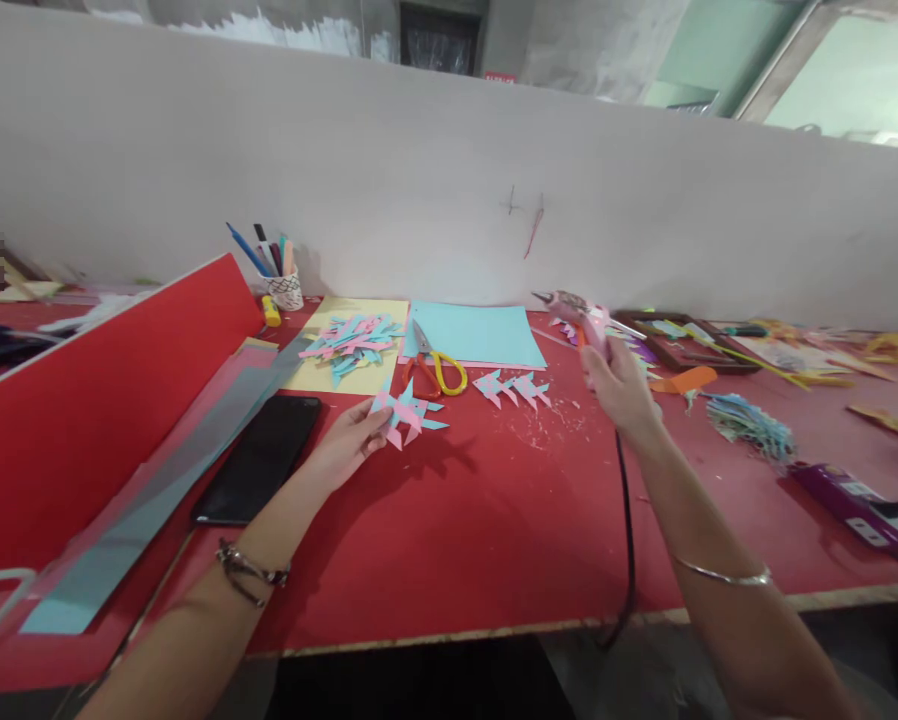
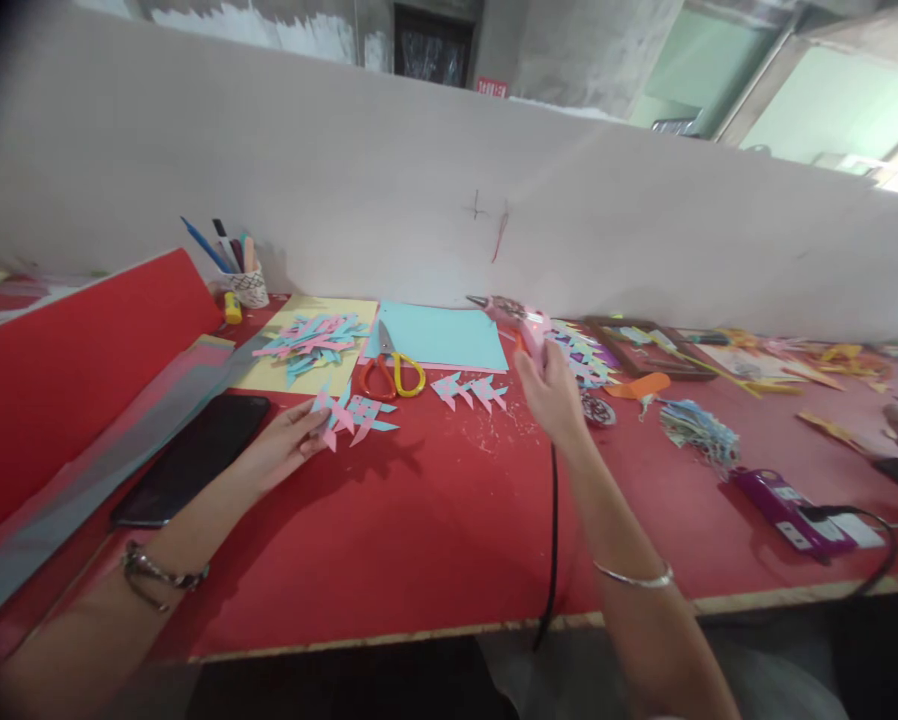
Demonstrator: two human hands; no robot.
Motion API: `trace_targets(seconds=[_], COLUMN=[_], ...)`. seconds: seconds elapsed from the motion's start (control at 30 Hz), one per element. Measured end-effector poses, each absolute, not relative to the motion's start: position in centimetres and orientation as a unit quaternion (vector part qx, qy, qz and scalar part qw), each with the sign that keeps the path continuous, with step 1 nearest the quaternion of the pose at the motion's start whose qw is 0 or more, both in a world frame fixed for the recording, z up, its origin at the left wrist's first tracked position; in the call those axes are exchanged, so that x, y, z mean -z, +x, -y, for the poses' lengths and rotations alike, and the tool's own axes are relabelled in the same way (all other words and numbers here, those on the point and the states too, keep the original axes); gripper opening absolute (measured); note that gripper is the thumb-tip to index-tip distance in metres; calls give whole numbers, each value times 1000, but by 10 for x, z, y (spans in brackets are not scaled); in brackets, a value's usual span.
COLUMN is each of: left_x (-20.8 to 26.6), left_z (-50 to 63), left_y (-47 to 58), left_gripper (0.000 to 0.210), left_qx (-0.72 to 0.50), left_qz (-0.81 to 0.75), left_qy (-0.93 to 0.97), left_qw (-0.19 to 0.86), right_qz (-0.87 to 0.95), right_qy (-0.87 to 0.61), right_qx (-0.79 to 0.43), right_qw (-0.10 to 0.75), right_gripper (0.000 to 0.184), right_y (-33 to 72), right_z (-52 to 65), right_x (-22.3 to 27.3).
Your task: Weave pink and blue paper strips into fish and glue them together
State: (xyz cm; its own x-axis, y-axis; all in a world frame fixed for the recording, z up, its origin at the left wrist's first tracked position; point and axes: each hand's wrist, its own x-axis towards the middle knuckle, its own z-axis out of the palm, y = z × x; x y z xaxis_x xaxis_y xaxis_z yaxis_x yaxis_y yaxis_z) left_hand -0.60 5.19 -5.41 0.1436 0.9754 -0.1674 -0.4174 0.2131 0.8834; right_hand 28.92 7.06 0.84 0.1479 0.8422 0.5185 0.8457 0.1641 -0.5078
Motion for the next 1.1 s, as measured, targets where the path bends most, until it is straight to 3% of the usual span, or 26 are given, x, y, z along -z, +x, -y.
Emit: trace_targets(seconds=[0.27,0.63,1.1], left_x=[59,65,60], left_z=[-55,-42,-40], left_y=[-5,6,4], left_gripper=[20,29,31], left_qx=[-468,-457,-451], left_qz=[-402,-361,-396], left_qy=[375,386,390], left_qw=[692,715,698], right_qz=[665,697,714], right_qy=[-631,-599,-576], right_qx=[-85,-34,-24], right_qw=[391,392,398], right_gripper=[34,40,26], right_y=[247,238,227], right_z=[-64,-47,-36], right_x=[23,44,37])
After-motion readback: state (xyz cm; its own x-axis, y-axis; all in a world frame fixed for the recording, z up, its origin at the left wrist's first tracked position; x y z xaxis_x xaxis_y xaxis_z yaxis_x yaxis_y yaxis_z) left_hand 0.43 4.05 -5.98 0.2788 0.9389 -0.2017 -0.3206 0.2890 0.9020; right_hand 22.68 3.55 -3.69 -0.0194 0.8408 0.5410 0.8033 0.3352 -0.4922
